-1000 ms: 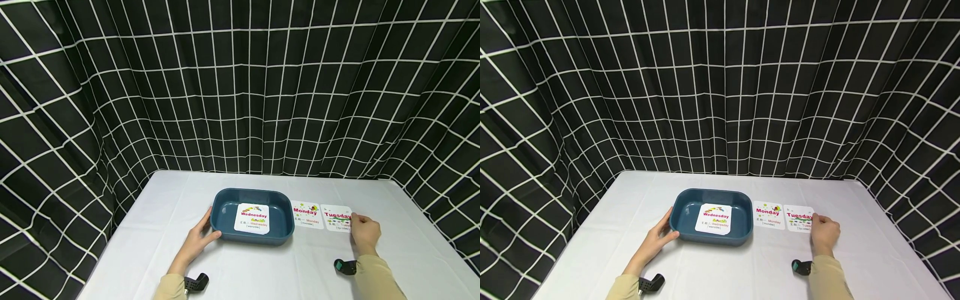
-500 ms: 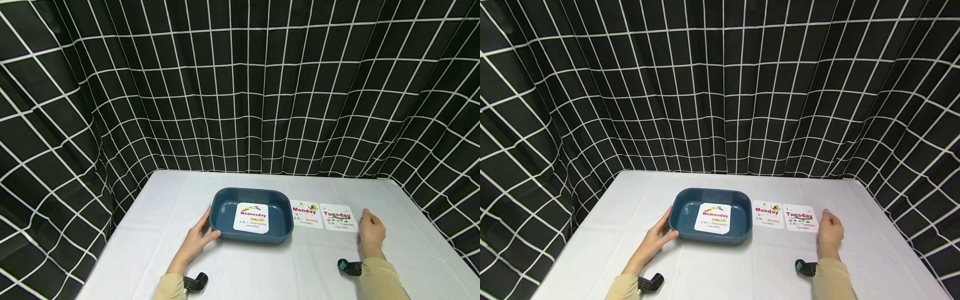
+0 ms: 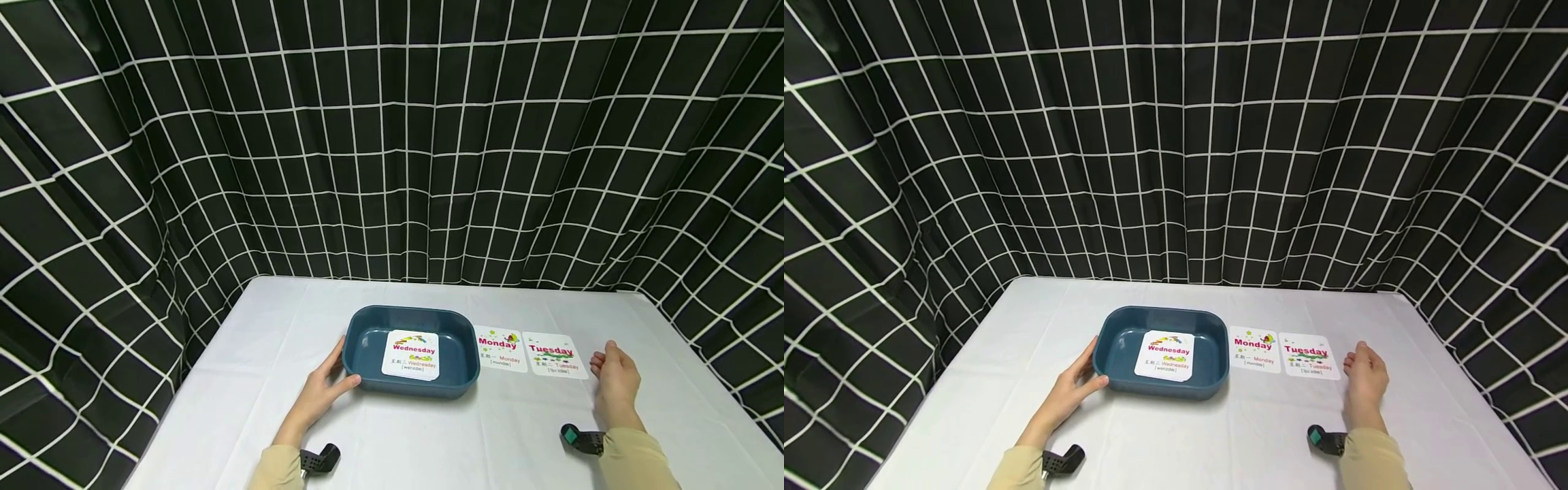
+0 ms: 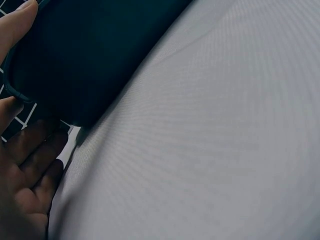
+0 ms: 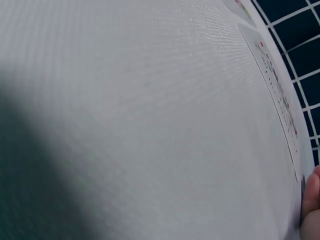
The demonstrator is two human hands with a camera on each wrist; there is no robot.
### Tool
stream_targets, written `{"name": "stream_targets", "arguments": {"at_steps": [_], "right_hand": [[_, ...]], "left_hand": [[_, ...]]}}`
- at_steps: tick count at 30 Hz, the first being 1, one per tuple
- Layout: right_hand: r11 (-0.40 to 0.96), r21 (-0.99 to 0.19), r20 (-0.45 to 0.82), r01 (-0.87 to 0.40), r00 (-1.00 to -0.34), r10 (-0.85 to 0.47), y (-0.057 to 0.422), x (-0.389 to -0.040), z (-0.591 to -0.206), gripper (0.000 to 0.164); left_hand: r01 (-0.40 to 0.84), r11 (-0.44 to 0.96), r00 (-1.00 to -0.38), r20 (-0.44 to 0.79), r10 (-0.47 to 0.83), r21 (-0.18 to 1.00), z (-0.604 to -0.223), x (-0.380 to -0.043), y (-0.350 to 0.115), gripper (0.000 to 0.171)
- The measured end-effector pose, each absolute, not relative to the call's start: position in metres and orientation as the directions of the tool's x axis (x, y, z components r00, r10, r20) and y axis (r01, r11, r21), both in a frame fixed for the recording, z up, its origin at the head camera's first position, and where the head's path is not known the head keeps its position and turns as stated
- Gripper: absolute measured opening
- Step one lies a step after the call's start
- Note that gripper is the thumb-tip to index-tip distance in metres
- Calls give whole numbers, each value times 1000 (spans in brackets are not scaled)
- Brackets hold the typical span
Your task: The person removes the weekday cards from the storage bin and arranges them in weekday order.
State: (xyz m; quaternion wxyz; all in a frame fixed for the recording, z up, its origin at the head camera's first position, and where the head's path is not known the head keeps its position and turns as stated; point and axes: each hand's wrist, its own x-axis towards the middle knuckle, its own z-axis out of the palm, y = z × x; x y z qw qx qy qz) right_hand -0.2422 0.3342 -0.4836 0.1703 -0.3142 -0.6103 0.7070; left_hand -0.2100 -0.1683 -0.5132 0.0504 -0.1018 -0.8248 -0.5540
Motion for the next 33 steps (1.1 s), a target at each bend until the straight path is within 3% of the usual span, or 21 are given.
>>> {"name": "stream_targets", "arguments": {"at_steps": [7,16,23,28,33], "right_hand": [[-417,-908,-305,47,-756,579,337,-242,-479,60],[-664,-747,-260,-41,-900,349,317,-240,-456,66],[-675,-737,-148,-32,-967,208,285,-240,-440,41],[-630,-777,-113,0,-984,140,260,-242,-430,55],[-576,-817,-73,13,-994,81,238,-245,-425,54]], "left_hand": [[228,358,-973,198,119,905,-518,-213,-169,82],[222,358,-975,195,110,907,-518,-212,-168,81],[237,351,-971,208,119,906,-491,-199,-161,77],[234,359,-971,202,127,903,-485,-196,-161,77],[227,357,-973,195,123,906,-485,-195,-161,77]]}}
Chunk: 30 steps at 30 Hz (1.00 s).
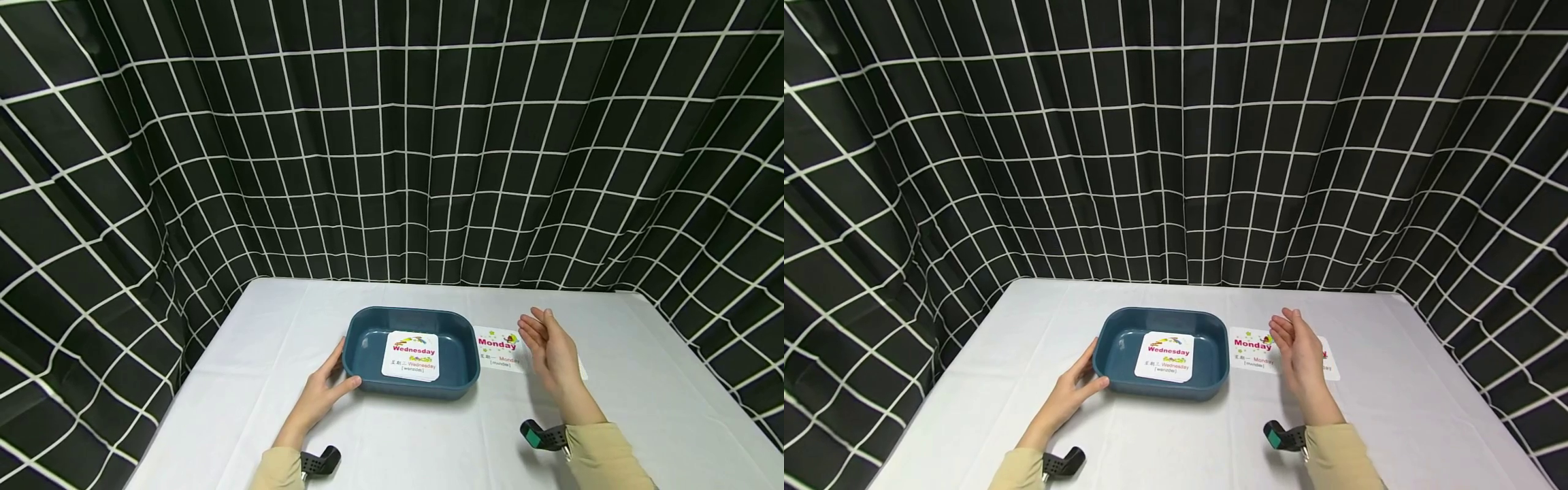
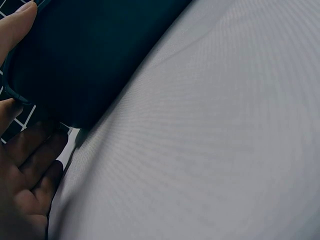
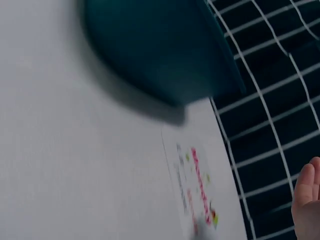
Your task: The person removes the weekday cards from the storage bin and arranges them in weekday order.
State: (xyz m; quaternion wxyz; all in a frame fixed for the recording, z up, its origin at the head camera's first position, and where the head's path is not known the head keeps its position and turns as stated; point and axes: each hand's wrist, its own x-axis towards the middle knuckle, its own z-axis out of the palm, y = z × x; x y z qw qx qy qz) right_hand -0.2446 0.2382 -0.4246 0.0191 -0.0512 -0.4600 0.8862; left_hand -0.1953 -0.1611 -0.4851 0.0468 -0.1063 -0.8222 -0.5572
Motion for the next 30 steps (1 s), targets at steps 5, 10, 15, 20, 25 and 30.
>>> {"name": "stream_targets", "arguments": {"at_steps": [5,10,15,20,25,30], "right_hand": [[-546,-837,-58,6,-995,77,217,-247,-422,45],[-518,-855,-79,27,-994,78,196,-250,-419,53],[-505,-862,-107,53,-991,78,182,-252,-419,56],[-497,-866,-108,60,-992,68,170,-255,-421,58],[-462,-884,-103,66,-993,55,157,-257,-422,55],[-419,-905,-91,67,-995,37,147,-258,-425,52]], "left_hand": [[228,365,-973,197,121,903,-484,-196,-160,77],[228,366,-973,197,122,902,-484,-195,-160,77],[224,369,-974,193,121,902,-484,-195,-160,77],[223,362,-974,191,124,905,-483,-195,-161,77],[224,365,-974,191,125,904,-483,-195,-161,77],[225,365,-973,192,125,903,-484,-195,-161,77]]}}
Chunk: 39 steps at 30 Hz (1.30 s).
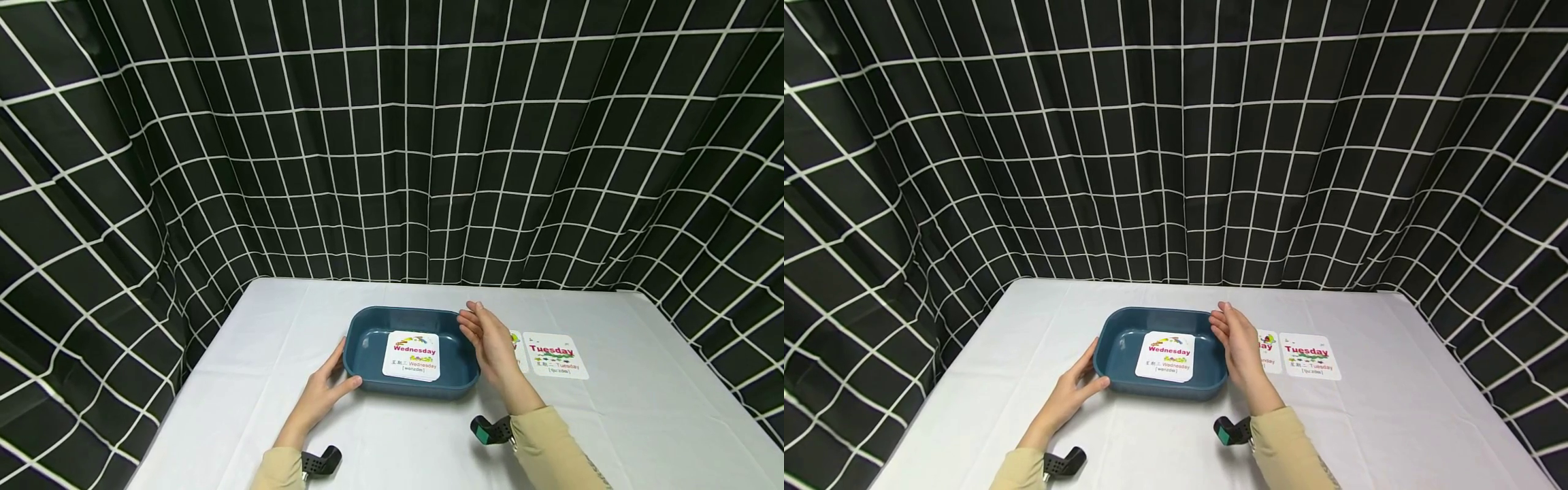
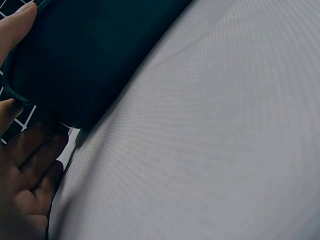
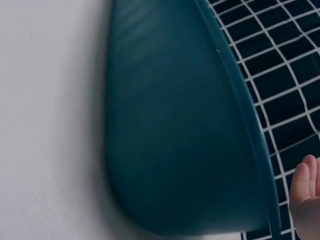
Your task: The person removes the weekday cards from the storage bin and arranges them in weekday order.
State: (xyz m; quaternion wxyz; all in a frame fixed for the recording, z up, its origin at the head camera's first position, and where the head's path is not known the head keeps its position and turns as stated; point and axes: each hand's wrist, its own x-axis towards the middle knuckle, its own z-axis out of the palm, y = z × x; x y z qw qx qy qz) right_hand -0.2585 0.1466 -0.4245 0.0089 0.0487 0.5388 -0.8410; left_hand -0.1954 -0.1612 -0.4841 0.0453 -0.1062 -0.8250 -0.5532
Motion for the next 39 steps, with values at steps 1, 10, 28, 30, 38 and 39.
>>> {"name": "stream_targets", "arguments": {"at_steps": [1,10,28,30,38,39], "right_hand": [[-417,-907,-91,68,-995,36,145,-259,-425,52],[-321,-944,-95,76,-995,42,130,-259,-429,51],[-135,-988,-79,80,-997,-14,115,-260,-443,51],[-111,-990,-83,85,-996,-27,113,-260,-444,49],[65,-993,-107,102,-992,-73,110,-262,-448,61],[91,-990,-114,107,-991,-77,109,-262,-449,62]], "left_hand": [[226,365,-973,193,126,903,-484,-195,-161,77],[235,355,-971,201,130,905,-484,-196,-161,77],[234,364,-972,211,103,901,-515,-212,-166,80],[231,359,-973,207,103,904,-518,-213,-167,80],[232,356,-972,206,110,905,-502,-204,-164,79],[235,353,-972,209,110,906,-498,-202,-164,79]]}}
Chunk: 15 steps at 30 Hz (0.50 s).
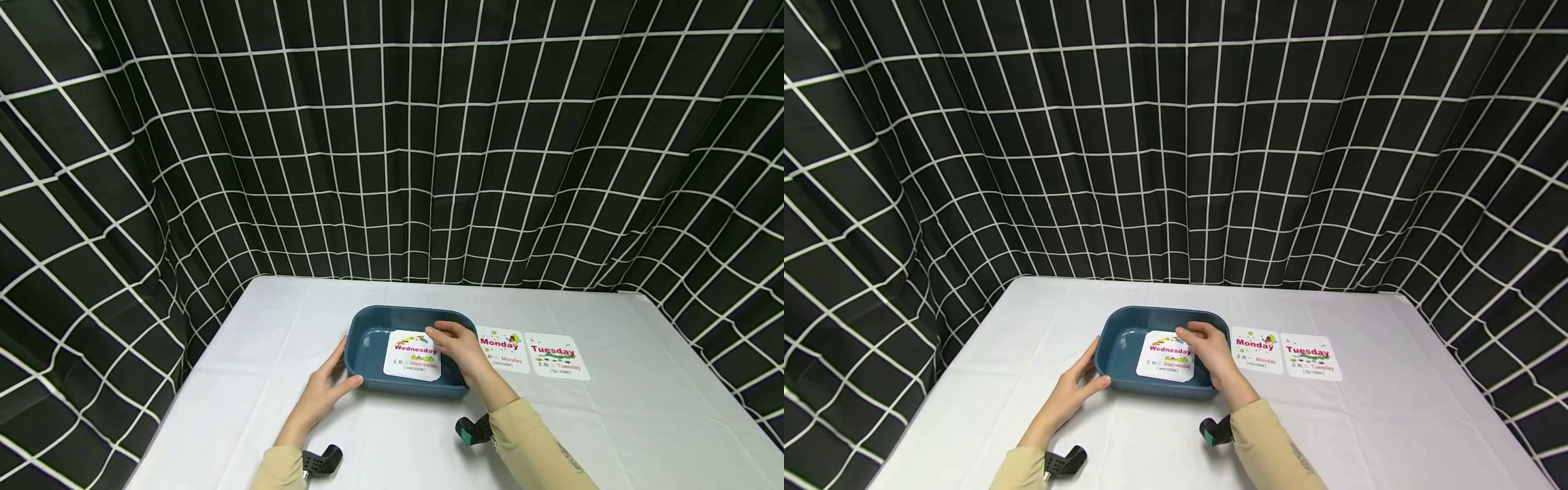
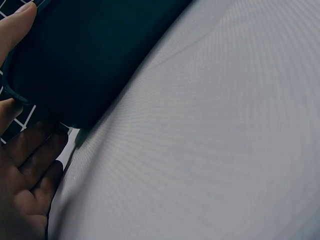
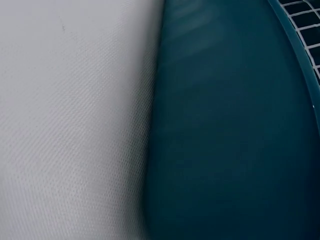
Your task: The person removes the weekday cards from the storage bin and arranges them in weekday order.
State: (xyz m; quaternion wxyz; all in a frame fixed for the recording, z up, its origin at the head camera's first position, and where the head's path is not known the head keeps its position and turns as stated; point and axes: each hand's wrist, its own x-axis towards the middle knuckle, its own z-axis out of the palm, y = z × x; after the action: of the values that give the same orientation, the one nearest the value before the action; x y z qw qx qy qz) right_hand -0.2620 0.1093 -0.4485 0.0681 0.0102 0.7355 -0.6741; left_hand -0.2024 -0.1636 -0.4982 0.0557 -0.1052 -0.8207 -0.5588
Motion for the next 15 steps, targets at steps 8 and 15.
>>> {"name": "stream_targets", "arguments": {"at_steps": [8,15], "right_hand": [[215,-966,-166,145,-983,-84,106,-263,-447,62],[321,-932,-191,169,-981,-40,104,-267,-449,63]], "left_hand": [[233,366,-972,208,106,901,-510,-208,-167,80],[234,355,-972,208,111,905,-521,-214,-170,80]]}}
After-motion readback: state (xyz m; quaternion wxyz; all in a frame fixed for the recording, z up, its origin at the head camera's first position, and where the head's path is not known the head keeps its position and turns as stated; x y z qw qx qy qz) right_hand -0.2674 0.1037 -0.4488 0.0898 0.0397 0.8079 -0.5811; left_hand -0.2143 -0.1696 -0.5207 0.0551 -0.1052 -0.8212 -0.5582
